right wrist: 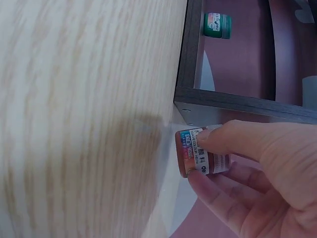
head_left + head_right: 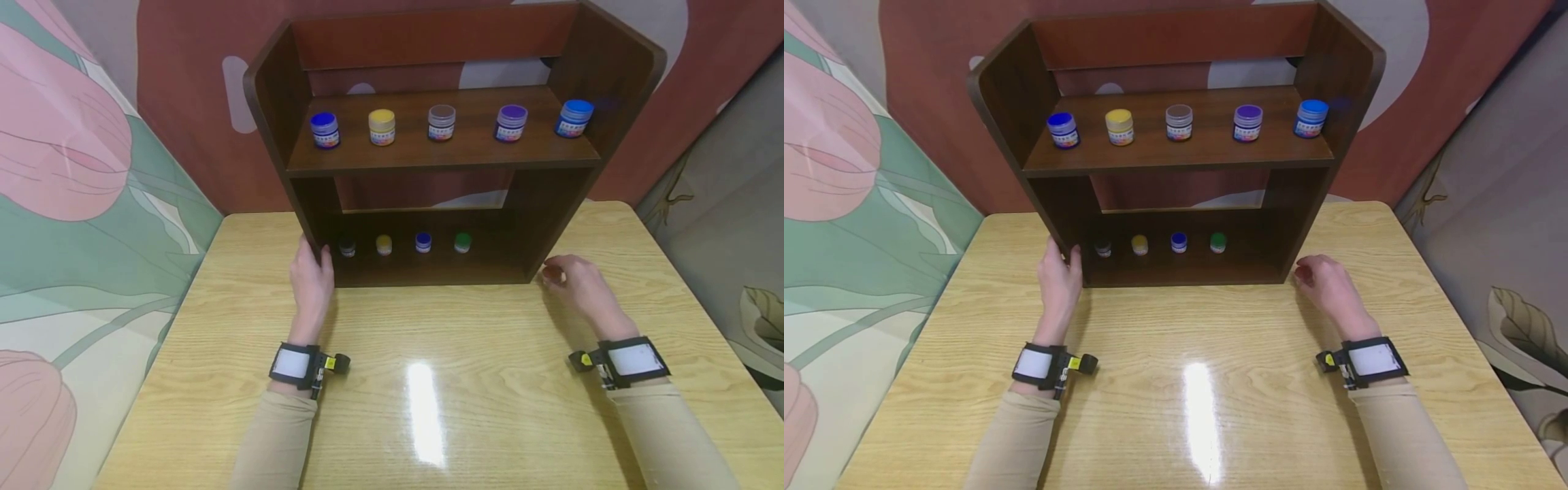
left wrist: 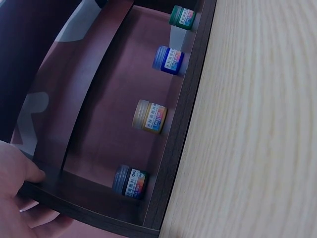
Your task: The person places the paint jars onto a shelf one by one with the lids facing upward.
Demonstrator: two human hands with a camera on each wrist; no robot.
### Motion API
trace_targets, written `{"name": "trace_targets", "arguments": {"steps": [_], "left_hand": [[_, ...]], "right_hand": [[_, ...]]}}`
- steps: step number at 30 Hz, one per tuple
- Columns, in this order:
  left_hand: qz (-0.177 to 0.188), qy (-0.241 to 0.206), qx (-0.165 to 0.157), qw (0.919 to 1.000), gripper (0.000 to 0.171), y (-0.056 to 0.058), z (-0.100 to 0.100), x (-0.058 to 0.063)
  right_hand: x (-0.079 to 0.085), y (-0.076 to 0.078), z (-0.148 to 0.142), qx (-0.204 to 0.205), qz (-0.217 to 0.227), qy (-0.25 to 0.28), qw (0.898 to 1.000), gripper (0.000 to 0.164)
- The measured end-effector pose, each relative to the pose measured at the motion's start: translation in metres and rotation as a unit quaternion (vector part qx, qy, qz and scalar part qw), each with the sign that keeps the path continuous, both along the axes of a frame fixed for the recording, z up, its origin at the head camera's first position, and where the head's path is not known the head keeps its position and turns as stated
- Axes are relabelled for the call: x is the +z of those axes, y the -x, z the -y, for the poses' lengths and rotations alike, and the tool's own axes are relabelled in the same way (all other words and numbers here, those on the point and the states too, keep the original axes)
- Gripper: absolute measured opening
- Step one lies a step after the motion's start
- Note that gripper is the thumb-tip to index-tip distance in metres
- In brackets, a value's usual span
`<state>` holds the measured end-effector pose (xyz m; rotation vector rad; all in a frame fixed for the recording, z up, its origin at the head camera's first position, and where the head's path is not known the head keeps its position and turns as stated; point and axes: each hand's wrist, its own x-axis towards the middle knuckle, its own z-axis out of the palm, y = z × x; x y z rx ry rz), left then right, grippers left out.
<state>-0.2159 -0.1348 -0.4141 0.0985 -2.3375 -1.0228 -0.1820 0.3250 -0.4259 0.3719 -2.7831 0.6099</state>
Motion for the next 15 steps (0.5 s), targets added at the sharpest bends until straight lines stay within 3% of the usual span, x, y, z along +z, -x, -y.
{"name": "trace_targets", "arguments": {"steps": [15], "left_hand": [[-0.001,-0.004,-0.005,1.0000,0.031,0.0012,0.0005,-0.0005]], "right_hand": [[-0.0040,0.0006,-0.0025,-0.004,0.022,-0.006,1.000,0.021]]}}
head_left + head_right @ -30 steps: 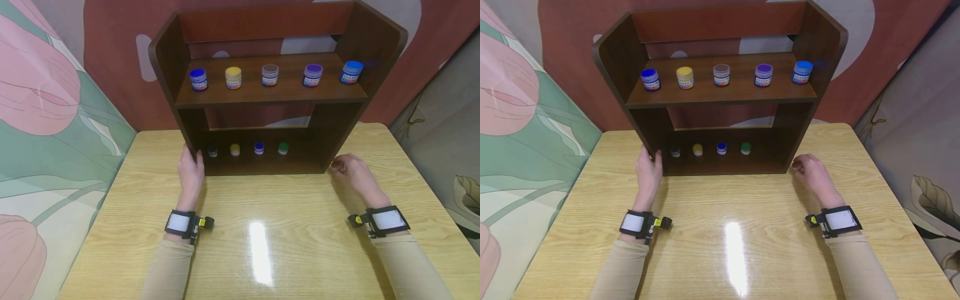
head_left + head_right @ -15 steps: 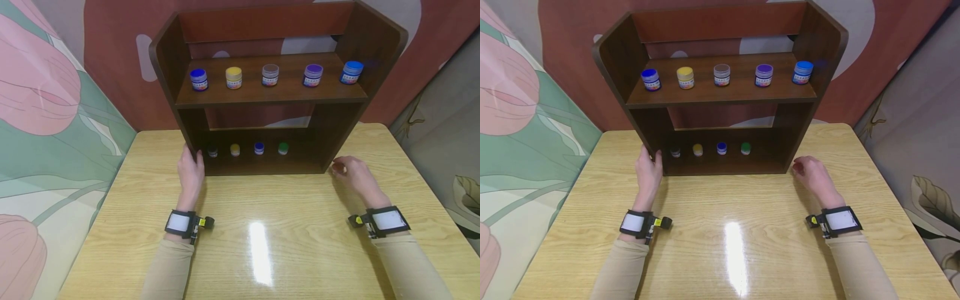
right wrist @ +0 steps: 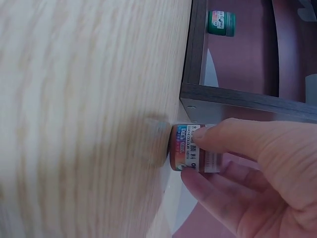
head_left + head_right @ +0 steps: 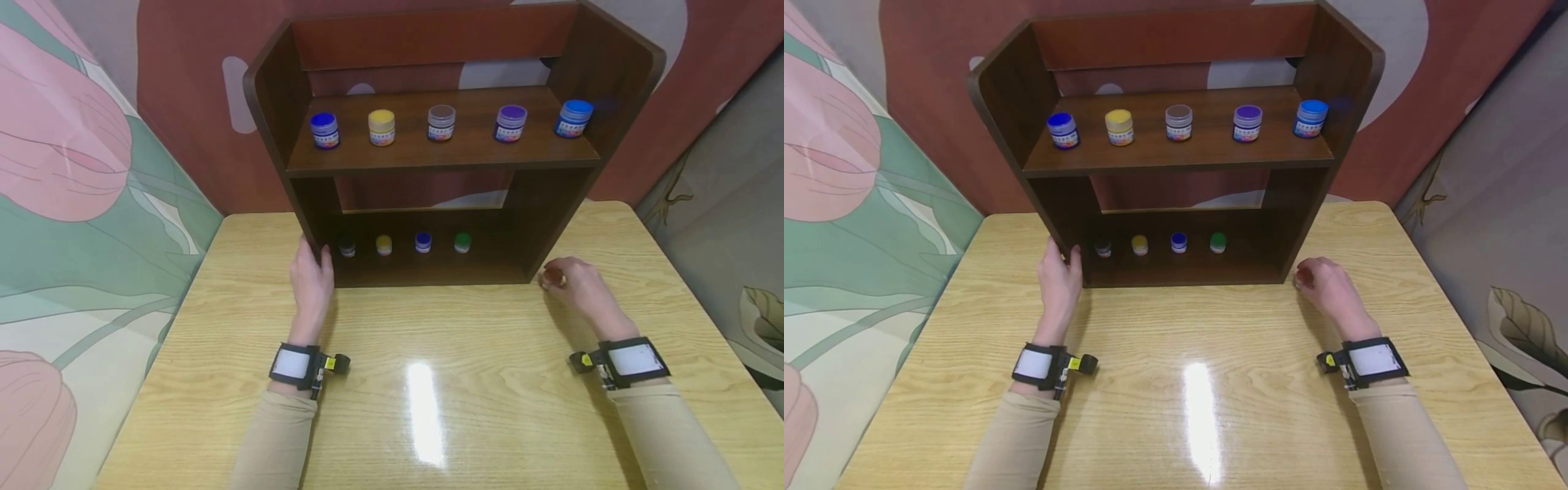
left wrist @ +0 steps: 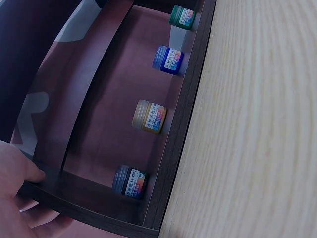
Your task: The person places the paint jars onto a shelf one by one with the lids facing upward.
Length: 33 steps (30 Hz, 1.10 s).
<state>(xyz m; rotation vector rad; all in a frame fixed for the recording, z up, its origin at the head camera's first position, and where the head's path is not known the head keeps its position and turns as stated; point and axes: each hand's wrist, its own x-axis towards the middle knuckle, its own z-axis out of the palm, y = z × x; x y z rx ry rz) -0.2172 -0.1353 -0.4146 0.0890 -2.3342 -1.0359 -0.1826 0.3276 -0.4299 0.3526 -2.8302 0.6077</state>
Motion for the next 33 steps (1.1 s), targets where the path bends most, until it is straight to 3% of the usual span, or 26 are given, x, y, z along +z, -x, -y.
{"name": "trace_targets", "arguments": {"steps": [7,15,19,26,33], "left_hand": [[0.000,0.001,0.000,1.0000,0.031,-0.0018,-0.0008,0.0004],[-0.001,0.002,-0.001,1.0000,0.031,-0.0015,-0.0006,0.0001],[-0.004,0.000,-0.003,1.0000,0.031,-0.0013,-0.0008,0.0003],[-0.008,0.002,0.000,1.0000,0.029,-0.0013,-0.0012,0.0009],[-0.009,0.003,0.001,1.0000,0.029,-0.0001,-0.0008,-0.0004]], "right_hand": [[0.0000,-0.0001,-0.0005,0.005,0.015,-0.003,1.000,0.025],[0.0042,-0.0033,-0.0009,0.021,0.035,-0.029,0.999,0.062],[0.0069,-0.0044,-0.0003,0.031,0.038,-0.032,0.998,0.055],[0.0050,-0.0027,0.0012,0.062,-0.008,-0.045,0.997,0.025],[0.0047,-0.0027,0.0024,0.066,-0.020,-0.062,0.996,0.021]]}}
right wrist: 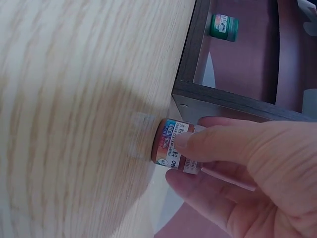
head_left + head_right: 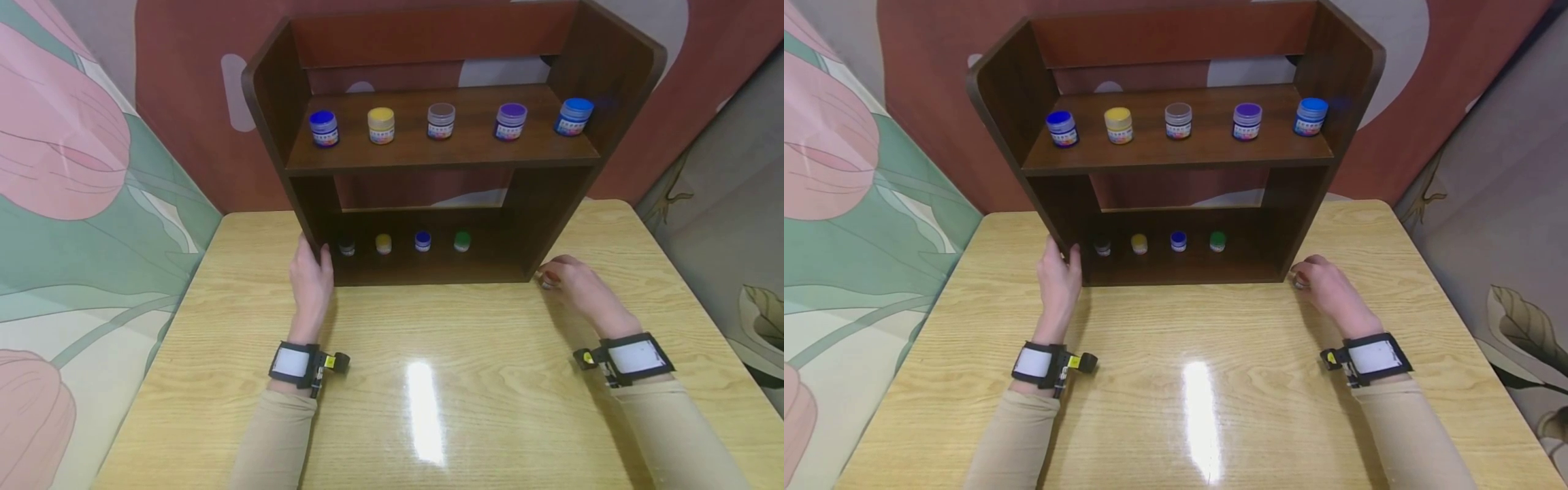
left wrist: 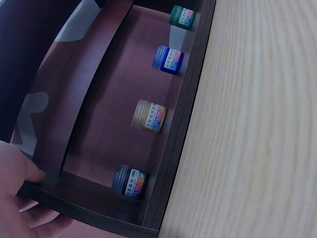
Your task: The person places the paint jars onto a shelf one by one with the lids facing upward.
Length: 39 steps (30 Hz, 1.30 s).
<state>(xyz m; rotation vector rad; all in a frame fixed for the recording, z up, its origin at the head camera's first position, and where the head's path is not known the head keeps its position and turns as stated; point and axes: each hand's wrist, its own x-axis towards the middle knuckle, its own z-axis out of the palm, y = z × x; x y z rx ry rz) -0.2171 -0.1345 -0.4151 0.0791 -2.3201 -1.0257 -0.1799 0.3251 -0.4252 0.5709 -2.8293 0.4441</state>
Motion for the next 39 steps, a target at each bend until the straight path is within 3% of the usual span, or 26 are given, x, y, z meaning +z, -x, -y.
{"name": "trace_targets", "arguments": {"steps": [21,39], "left_hand": [[0.003,-0.002,-0.005,1.0000,0.033,-0.002,-0.001,0.001],[0.000,0.001,0.001,1.0000,0.032,-0.001,0.000,0.001]], "right_hand": [[0.005,-0.004,0.005,-0.009,-0.003,-0.004,1.000,0.016],[0.031,-0.023,0.030,0.053,-0.033,-0.008,0.998,0.015]]}}
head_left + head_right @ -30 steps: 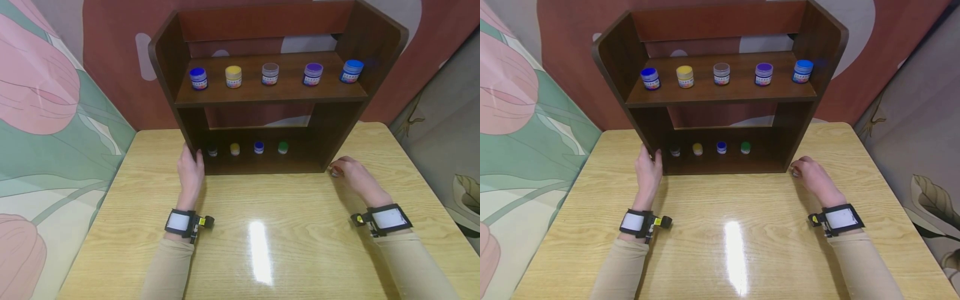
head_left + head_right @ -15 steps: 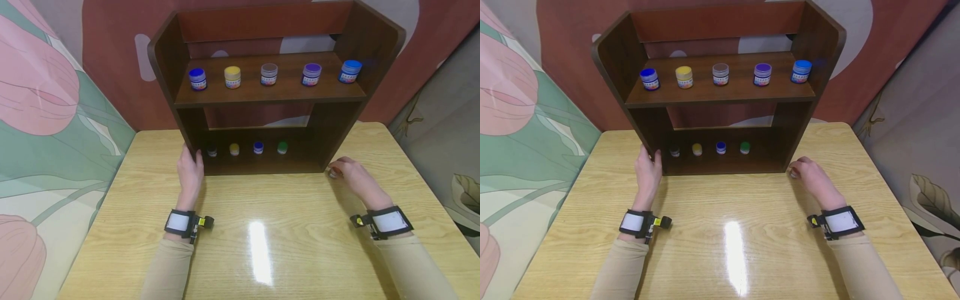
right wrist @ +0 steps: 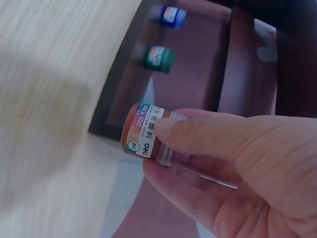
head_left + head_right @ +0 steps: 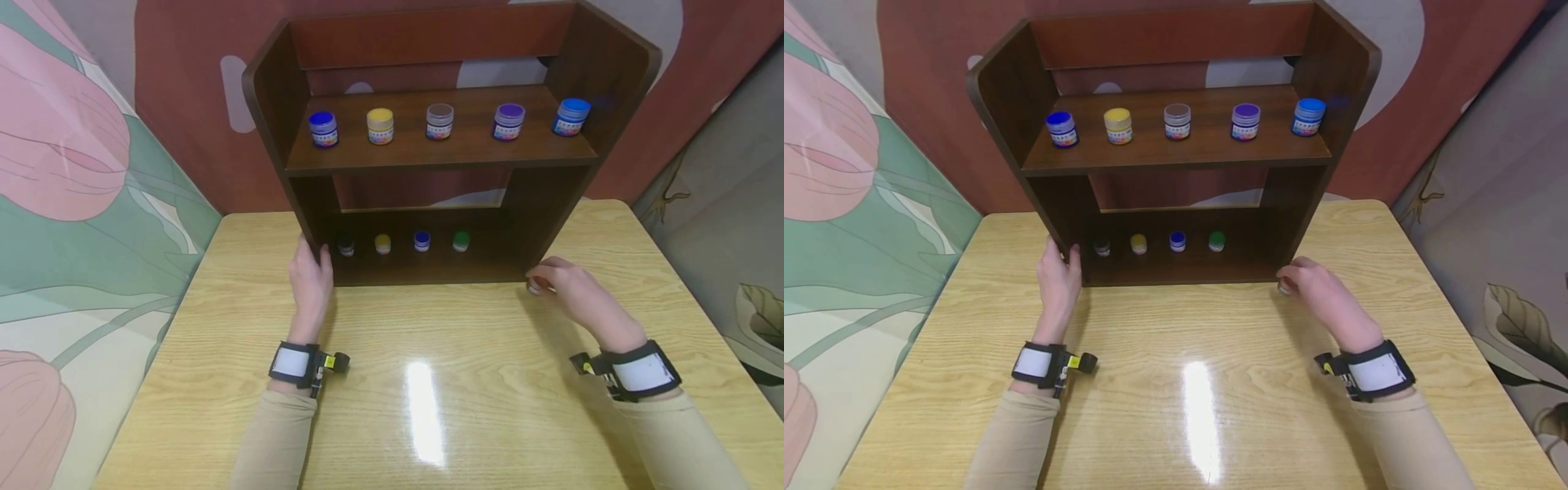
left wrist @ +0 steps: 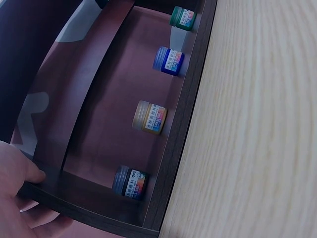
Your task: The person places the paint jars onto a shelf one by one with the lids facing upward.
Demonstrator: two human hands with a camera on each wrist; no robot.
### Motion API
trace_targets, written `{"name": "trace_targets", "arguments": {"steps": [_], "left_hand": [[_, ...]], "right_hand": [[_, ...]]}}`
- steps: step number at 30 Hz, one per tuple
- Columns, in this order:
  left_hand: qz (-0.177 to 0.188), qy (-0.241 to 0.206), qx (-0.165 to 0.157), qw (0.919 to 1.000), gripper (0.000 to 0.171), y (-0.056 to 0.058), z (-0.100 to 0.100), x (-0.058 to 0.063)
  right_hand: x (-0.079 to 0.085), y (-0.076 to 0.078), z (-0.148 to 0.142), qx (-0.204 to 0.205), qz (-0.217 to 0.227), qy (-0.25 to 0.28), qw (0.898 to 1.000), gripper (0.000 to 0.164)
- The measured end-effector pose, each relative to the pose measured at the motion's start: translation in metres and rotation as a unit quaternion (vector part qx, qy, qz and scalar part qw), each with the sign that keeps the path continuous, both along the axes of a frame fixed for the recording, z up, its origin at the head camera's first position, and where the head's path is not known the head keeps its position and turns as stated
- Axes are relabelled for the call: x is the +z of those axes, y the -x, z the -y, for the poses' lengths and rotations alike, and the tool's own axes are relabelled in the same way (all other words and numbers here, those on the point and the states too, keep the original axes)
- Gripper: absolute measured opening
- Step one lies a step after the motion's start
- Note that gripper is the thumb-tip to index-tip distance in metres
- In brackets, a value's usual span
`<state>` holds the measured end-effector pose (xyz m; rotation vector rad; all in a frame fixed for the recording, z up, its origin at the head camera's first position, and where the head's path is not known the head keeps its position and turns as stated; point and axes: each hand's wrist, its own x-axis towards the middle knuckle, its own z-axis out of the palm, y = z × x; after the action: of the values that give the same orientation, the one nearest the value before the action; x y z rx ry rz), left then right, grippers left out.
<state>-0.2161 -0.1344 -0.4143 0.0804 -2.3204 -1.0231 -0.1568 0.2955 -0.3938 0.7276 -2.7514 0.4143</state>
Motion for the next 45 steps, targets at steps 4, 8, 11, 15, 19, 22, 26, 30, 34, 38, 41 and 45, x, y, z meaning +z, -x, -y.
{"name": "trace_targets", "arguments": {"steps": [4,8,11,15,19,22,26,30,34,38,41,45], "left_hand": [[-0.007,0.000,0.000,1.0000,0.032,0.000,0.000,0.000],[-0.008,0.003,0.003,1.0000,0.033,0.000,0.000,0.001],[-0.006,0.003,0.003,1.0000,0.034,0.000,0.000,0.001],[-0.003,0.002,0.002,1.0000,0.034,0.001,0.001,-0.001],[-0.001,0.001,0.000,1.0000,0.034,0.001,0.001,-0.001],[0.003,0.000,0.001,1.0000,0.034,0.001,0.001,-0.001],[0.005,0.001,0.003,1.0000,0.033,0.001,0.001,-0.001],[0.005,-0.001,0.001,1.0000,0.033,0.001,0.000,0.001],[0.005,-0.002,-0.001,1.0000,0.033,0.000,-0.001,0.002],[0.007,-0.003,-0.002,1.0000,0.033,0.000,-0.001,0.002],[0.007,-0.006,-0.005,0.9999,0.033,0.000,-0.001,0.001],[0.003,-0.010,-0.009,0.9999,0.033,0.000,-0.001,0.001]], "right_hand": [[0.009,-0.001,0.010,0.013,0.000,-0.002,1.000,0.016],[0.017,-0.001,0.017,0.013,0.007,-0.004,1.000,0.016],[0.020,0.000,0.021,0.010,0.012,-0.002,1.000,0.017],[0.020,0.003,0.024,0.014,0.004,0.003,1.000,0.020],[0.020,0.006,0.028,0.018,-0.005,0.005,1.000,0.020],[0.021,0.008,0.031,0.016,-0.003,0.004,1.000,0.019],[0.020,0.013,0.034,0.014,-0.005,-0.001,1.000,0.020],[0.019,0.019,0.036,0.013,-0.016,-0.008,1.000,0.018],[0.020,0.026,0.037,0.007,-0.017,-0.011,1.000,0.016],[0.021,0.031,0.037,0.006,-0.012,-0.014,1.000,0.015],[0.022,0.035,0.039,0.006,-0.014,-0.016,1.000,0.015],[0.023,0.039,0.040,-0.003,-0.014,-0.011,1.000,0.014]]}}
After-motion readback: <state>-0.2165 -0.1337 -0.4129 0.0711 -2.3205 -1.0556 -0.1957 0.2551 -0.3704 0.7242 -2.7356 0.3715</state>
